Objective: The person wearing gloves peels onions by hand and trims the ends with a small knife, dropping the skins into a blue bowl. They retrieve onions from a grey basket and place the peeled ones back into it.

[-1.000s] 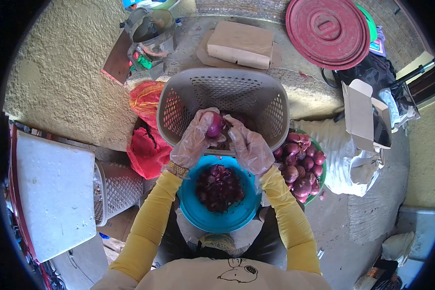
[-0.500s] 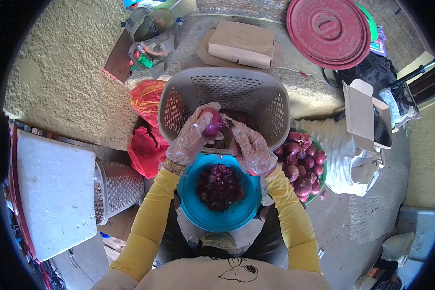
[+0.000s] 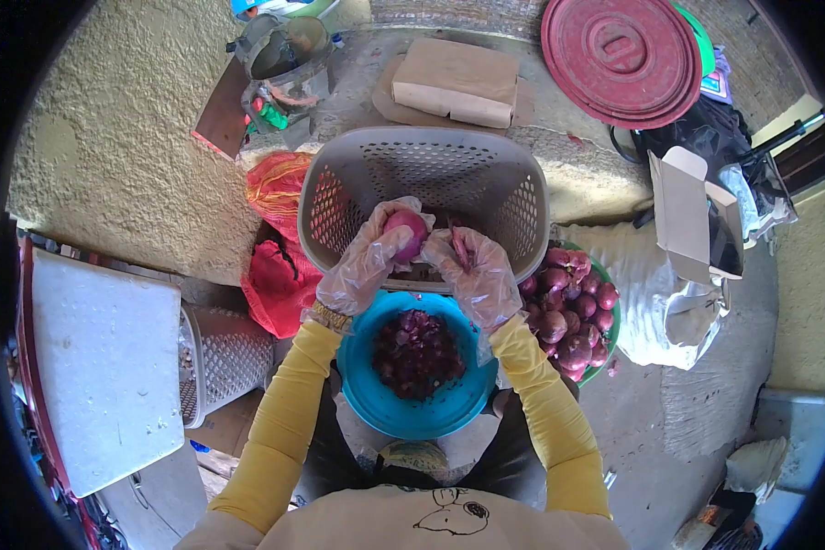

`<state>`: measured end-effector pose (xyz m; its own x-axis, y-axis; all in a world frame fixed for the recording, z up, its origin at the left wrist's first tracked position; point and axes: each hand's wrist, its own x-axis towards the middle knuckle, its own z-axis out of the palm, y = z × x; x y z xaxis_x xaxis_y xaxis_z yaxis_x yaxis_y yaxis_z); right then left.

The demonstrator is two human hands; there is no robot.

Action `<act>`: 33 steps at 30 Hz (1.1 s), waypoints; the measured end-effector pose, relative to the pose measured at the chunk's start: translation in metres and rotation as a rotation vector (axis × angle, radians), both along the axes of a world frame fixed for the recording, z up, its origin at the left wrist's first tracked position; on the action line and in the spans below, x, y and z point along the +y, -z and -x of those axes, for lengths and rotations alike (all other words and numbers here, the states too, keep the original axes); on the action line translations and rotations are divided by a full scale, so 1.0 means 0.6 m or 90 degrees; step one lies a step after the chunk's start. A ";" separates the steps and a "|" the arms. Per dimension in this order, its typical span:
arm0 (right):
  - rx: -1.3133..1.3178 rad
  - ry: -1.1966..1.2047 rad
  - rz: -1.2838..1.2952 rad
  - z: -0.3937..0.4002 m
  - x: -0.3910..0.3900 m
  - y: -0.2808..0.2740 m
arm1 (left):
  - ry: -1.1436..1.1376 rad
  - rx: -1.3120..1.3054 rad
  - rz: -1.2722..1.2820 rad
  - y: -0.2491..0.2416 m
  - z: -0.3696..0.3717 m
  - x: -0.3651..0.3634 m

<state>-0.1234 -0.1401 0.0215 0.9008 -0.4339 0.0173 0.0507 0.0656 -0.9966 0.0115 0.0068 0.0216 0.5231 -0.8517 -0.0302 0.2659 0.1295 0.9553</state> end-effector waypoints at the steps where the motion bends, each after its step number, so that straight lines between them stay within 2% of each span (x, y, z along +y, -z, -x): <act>1: 0.023 0.006 0.018 0.000 -0.001 0.002 | 0.001 -0.026 0.000 0.003 0.000 0.000; 6: 0.098 0.010 0.023 0.001 -0.006 0.007 | 0.003 -0.041 0.002 -0.006 0.003 0.002; 8: 0.051 0.002 -0.075 -0.001 -0.005 0.012 | 0.015 -0.032 0.010 -0.003 0.001 0.001; 12: -0.017 -0.002 -0.156 0.002 -0.025 0.053 | 0.018 -0.024 0.034 0.011 -0.008 -0.001; 15: -0.007 -0.030 -0.133 0.006 -0.027 0.034 | 0.002 0.016 0.056 0.009 -0.010 0.000; 17: 0.075 -0.046 0.003 0.005 -0.028 0.029 | 0.003 0.100 0.075 0.004 -0.013 0.001; 21: 0.110 -0.077 0.113 0.020 -0.008 -0.012 | -0.043 0.148 0.059 0.014 -0.023 0.004; 23: 0.192 -0.087 -0.089 0.047 0.009 -0.015 | -0.092 0.181 0.097 0.028 -0.025 -0.002; 26: 0.187 -0.084 -0.142 0.069 0.057 -0.034 | -0.114 0.186 0.105 0.025 -0.023 0.003; 30: 0.132 -0.069 -0.231 0.114 0.105 -0.005 | -0.080 0.146 0.057 0.006 -0.020 0.015; 32: 0.188 0.006 -0.538 0.136 0.126 -0.018 | -0.019 0.180 0.104 -0.001 -0.021 0.024; 33: 0.208 -0.014 -0.565 0.148 0.133 -0.012 | -0.018 0.180 0.103 0.005 -0.023 0.026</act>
<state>-0.2122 -0.0604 0.0290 0.8108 -0.1510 -0.5655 -0.2316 0.8046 -0.5468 0.0250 0.0222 0.0185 0.5363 -0.8429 -0.0434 0.5118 0.2839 0.8109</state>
